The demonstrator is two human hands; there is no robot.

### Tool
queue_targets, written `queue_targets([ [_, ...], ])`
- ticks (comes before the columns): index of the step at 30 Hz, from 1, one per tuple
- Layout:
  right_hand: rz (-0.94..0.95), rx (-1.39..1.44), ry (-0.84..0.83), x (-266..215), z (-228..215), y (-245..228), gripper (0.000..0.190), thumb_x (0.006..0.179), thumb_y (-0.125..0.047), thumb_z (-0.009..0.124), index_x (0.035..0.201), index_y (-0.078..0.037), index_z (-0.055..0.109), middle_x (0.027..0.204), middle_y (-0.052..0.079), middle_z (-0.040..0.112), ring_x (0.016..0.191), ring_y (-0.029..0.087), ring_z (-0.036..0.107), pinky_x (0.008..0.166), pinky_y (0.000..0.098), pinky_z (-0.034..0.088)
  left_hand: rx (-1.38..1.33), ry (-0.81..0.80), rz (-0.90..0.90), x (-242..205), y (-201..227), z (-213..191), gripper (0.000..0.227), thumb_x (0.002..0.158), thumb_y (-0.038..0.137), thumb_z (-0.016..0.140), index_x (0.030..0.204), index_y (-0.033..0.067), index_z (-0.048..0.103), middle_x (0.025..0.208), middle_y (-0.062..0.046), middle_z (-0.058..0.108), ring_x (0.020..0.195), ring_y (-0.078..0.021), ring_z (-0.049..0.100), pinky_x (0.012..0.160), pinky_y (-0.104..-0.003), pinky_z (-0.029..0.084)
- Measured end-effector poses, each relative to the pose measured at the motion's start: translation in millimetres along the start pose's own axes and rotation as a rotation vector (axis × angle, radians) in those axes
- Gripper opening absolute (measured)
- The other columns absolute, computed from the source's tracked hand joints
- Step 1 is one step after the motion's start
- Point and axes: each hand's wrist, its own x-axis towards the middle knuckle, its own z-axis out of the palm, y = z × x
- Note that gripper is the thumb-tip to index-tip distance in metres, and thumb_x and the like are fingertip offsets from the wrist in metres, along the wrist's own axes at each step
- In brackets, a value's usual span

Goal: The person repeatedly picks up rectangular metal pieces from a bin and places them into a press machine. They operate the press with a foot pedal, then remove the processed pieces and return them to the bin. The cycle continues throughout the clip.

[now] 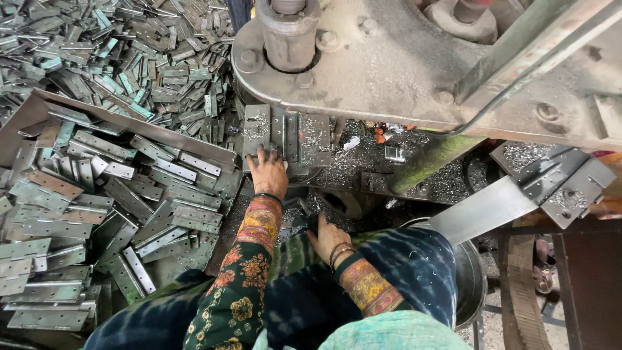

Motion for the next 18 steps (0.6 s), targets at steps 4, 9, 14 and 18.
queue_targets([
  [4,0.017,0.028,0.103,0.5,53.2,19.2,0.073,0.097,-0.049,0.055,0.157,-0.016,0.028,0.116,0.023,0.068,0.094,0.046,0.070,0.082,0.0560,0.057,-0.098,0.164,0.003,-2.2,-6.5,14.4,0.041,0.099,0.026,0.050,0.136,0.0167,0.066,0.156,-0.001,0.047,0.154,-0.0345,0.019,0.122,-0.067,0.010],
  [9,-0.026,0.064,0.192,5.4,92.3,34.9,0.070,0.097,-0.050,0.056,0.154,-0.017,0.032,0.122,0.021,0.068,0.098,0.046,0.068,0.084,0.0564,0.057,-0.096,0.195,0.045,-14.7,-9.4,24.1,0.038,0.098,0.027,0.052,0.131,0.0181,0.069,0.151,-0.001,0.051,0.155,-0.0361,0.019,0.121,-0.068,0.013],
  [14,-0.002,0.070,0.112,1.9,49.1,20.6,0.075,0.096,-0.050,0.057,0.155,-0.014,0.029,0.121,0.024,0.067,0.100,0.046,0.067,0.087,0.0557,0.055,-0.133,0.198,0.041,2.3,-9.8,11.5,0.036,0.096,0.026,0.053,0.125,0.0171,0.071,0.148,-0.001,0.052,0.152,-0.0360,0.020,0.118,-0.069,0.015],
  [18,0.032,0.018,0.015,-4.1,2.8,-0.6,0.071,0.098,-0.051,0.055,0.154,-0.011,0.035,0.115,0.022,0.073,0.102,0.042,0.071,0.087,0.0528,0.057,-0.160,0.182,0.036,18.1,-1.9,8.9,0.039,0.092,0.021,0.055,0.127,0.0161,0.071,0.148,-0.002,0.053,0.151,-0.0350,0.022,0.119,-0.068,0.015],
])
